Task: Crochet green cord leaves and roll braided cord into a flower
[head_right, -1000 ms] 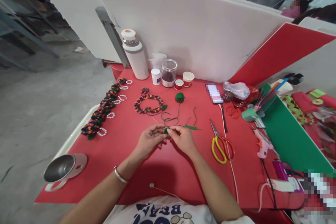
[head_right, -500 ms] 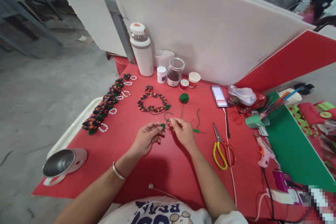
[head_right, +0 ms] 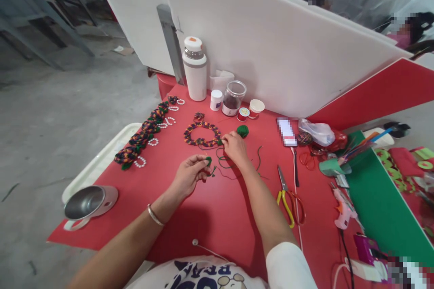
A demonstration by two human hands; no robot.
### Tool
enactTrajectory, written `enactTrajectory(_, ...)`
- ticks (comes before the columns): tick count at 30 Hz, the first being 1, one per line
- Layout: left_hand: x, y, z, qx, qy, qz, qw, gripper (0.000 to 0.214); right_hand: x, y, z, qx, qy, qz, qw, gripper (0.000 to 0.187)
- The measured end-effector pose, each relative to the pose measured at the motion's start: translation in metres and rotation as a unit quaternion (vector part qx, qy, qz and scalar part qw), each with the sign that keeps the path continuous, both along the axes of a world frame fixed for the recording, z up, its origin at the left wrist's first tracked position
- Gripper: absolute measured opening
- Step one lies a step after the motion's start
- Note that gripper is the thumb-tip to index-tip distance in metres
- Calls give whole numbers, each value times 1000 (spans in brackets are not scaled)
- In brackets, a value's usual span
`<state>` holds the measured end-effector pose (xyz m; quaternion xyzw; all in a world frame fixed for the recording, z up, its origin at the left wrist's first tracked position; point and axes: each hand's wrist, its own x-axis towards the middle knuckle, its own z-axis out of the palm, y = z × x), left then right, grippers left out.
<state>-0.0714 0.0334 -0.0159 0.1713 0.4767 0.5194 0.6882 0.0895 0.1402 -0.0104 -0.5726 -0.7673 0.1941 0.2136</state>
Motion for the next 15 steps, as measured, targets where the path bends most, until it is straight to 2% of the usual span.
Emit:
enactTrajectory(5, 2, -2, 0, 4, -17, 2, 1000, 42, 7, -22, -12, -13, 68, -42, 997, 19)
enactTrajectory(9, 4, -3, -3, 2, -28, 0, 1000, 42, 12, -32, -15, 12, 90, -57, 994, 23)
enactTrajectory(15, 3, 0, -6, -6, -28, 5, 1000, 45, 8, -26, -4, -23, 4, 31, 999, 26)
